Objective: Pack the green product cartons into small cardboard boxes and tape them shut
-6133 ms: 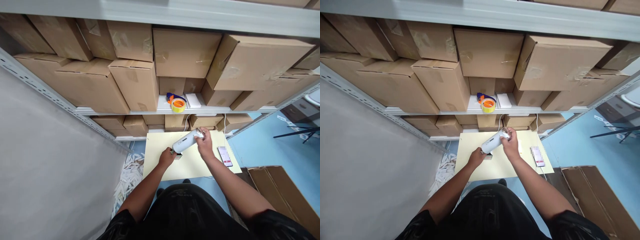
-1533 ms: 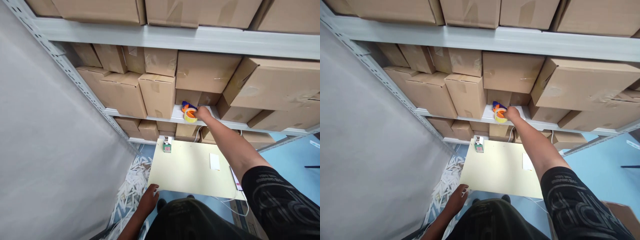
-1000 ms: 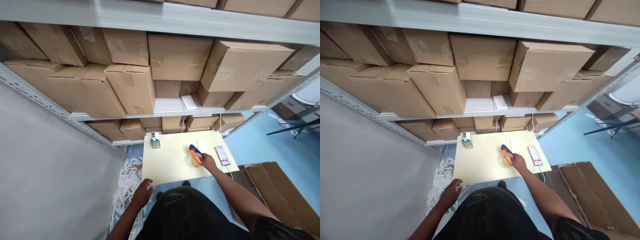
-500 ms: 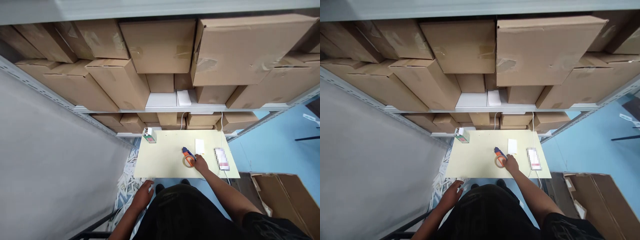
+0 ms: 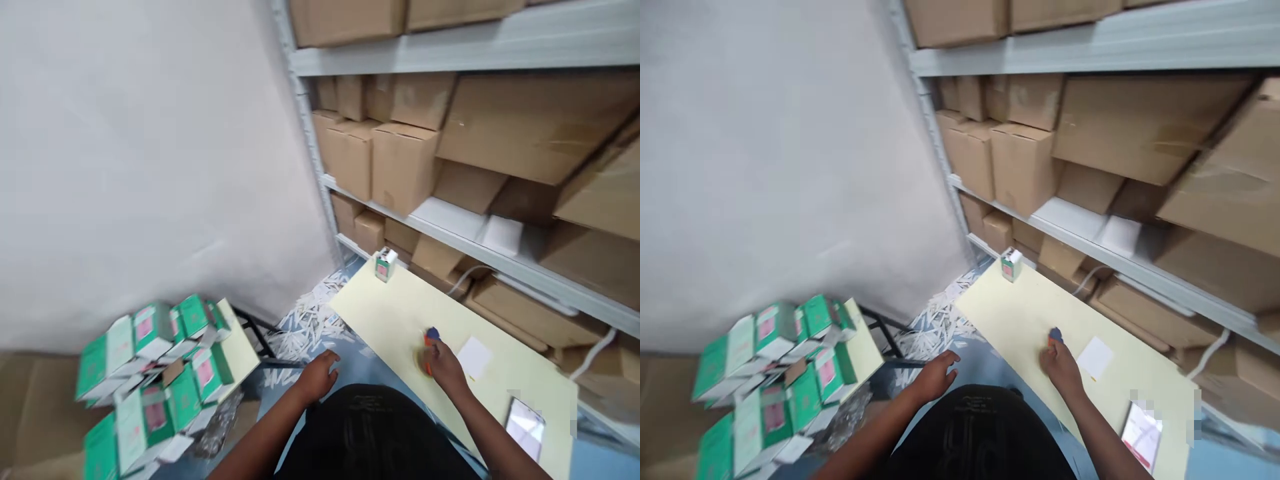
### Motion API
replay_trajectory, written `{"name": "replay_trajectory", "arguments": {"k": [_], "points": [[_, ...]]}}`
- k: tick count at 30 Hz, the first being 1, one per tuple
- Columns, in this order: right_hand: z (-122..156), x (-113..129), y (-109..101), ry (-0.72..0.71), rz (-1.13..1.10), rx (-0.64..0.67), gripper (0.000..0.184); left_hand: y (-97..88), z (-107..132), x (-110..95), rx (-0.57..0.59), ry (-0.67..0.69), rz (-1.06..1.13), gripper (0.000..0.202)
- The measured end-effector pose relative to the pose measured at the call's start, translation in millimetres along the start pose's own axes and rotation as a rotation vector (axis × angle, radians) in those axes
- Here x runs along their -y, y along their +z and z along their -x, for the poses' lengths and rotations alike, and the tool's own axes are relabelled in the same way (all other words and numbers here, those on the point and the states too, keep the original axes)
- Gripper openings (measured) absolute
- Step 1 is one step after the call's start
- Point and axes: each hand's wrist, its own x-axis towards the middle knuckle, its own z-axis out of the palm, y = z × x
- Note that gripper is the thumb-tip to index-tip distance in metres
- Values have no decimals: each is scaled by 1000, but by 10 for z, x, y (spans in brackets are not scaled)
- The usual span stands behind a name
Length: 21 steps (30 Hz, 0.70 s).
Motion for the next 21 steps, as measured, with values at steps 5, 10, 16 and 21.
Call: {"name": "replay_trajectory", "arguments": {"k": [5, 10, 16, 21], "points": [[-71, 590, 273, -164, 61, 132, 37, -82, 642, 162, -175, -89, 62, 34], [66, 1201, 817, -308, 137, 252, 44, -130, 1454, 444, -364, -186, 141, 33], [645, 1954, 1775, -444, 151, 330, 48, -211, 2598, 932, -518, -270, 212, 33], [1346, 2574, 2511, -521, 145, 400, 54, -263, 3503, 1367, -625, -345, 264, 31]]}}
